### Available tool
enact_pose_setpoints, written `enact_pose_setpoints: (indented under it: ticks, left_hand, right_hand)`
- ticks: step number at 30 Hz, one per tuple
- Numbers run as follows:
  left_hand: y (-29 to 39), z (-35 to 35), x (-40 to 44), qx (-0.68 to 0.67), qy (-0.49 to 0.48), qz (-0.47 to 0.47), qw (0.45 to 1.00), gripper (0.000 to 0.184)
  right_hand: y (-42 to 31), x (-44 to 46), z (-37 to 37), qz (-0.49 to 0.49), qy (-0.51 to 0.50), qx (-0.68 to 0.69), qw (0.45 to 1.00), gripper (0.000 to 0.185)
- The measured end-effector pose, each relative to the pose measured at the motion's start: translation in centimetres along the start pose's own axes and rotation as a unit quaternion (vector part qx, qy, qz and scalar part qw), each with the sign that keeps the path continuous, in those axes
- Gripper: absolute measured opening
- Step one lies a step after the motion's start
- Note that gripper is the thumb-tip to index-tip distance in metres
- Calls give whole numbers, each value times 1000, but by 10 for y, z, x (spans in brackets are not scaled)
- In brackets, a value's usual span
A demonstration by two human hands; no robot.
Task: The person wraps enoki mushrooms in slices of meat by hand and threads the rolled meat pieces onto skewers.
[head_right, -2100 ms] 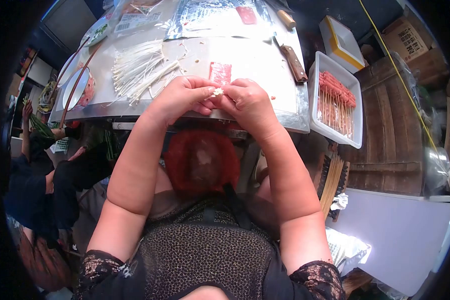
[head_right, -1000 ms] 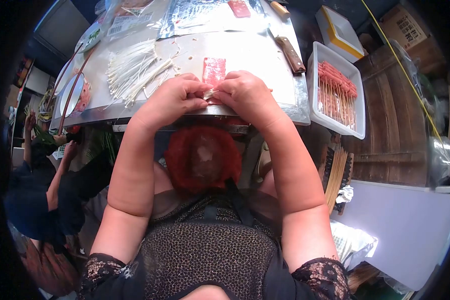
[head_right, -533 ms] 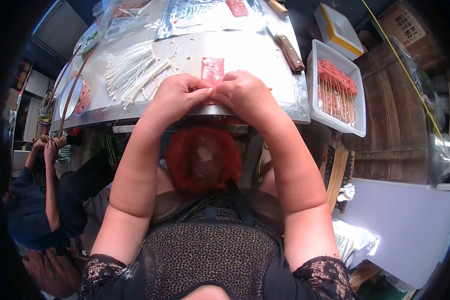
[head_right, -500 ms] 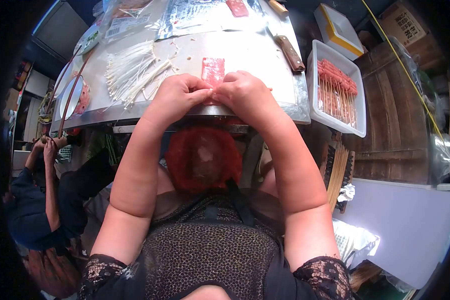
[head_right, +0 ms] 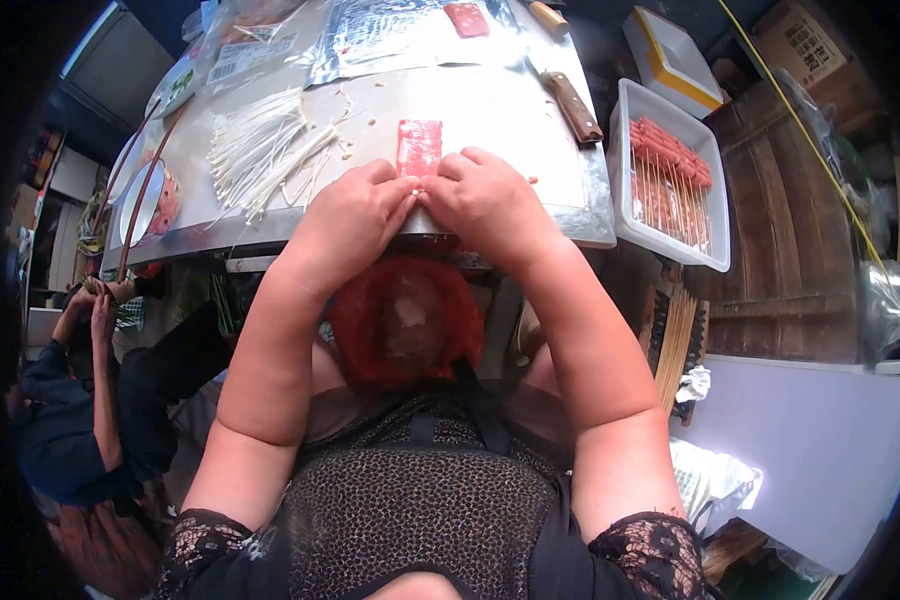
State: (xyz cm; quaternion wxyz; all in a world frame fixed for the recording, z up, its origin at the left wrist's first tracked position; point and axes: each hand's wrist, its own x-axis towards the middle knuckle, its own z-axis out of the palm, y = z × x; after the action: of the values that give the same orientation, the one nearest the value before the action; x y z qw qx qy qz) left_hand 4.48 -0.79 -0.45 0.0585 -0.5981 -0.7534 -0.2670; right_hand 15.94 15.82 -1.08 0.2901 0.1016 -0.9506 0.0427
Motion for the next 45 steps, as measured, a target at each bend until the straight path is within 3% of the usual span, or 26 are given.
enact_pose_setpoints:
  ticks: [10,15,17,18,22,24,27,31,33,39,41,45]
  left_hand:
    - [-14,3,8,-11,-18,3,1000,15]
    - [-10,-15,11,-151,-101,-55,982,18]
    - [-10,-18,16,-178,-126,-98,971,18]
    - [-11,-18,19,-203,-147,-141,958,19]
    - [-19,-17,28,-191,-173,-166,952,20]
    - [-24,-16,28,-260,-197,-217,920,21]
    - [-22,-17,26,-306,-154,-239,909,20]
    - [-18,-14,19,-298,-142,-205,921,20]
    - [-17,-11,14,-180,-73,-79,978,17]
    - [-9,-10,10,-112,-58,-49,991,16]
    - [-8,-10,11,-99,-59,-48,992,16]
    - [-13,-6,12,-71,-63,-28,995,17]
  right_hand:
    - [10,0,3,47,13,107,993,9]
    - [2,-3,-12,83,-45,161,982,14]
    - [-4,-1,-15,179,-38,228,956,12]
    - [-3,-2,-12,180,-39,227,956,12]
    - [2,-4,-4,104,-3,223,969,13]
    - [2,-4,-4,88,-4,211,974,13]
    - [-2,-2,-5,62,13,154,986,11]
    - [-1,-3,-2,57,24,128,990,14]
    - [1,-4,0,58,22,120,991,16]
    - [2,-2,-2,69,2,82,994,21]
    - [3,0,-5,62,56,90,992,25]
    - [0,0,-5,106,42,147,983,27]
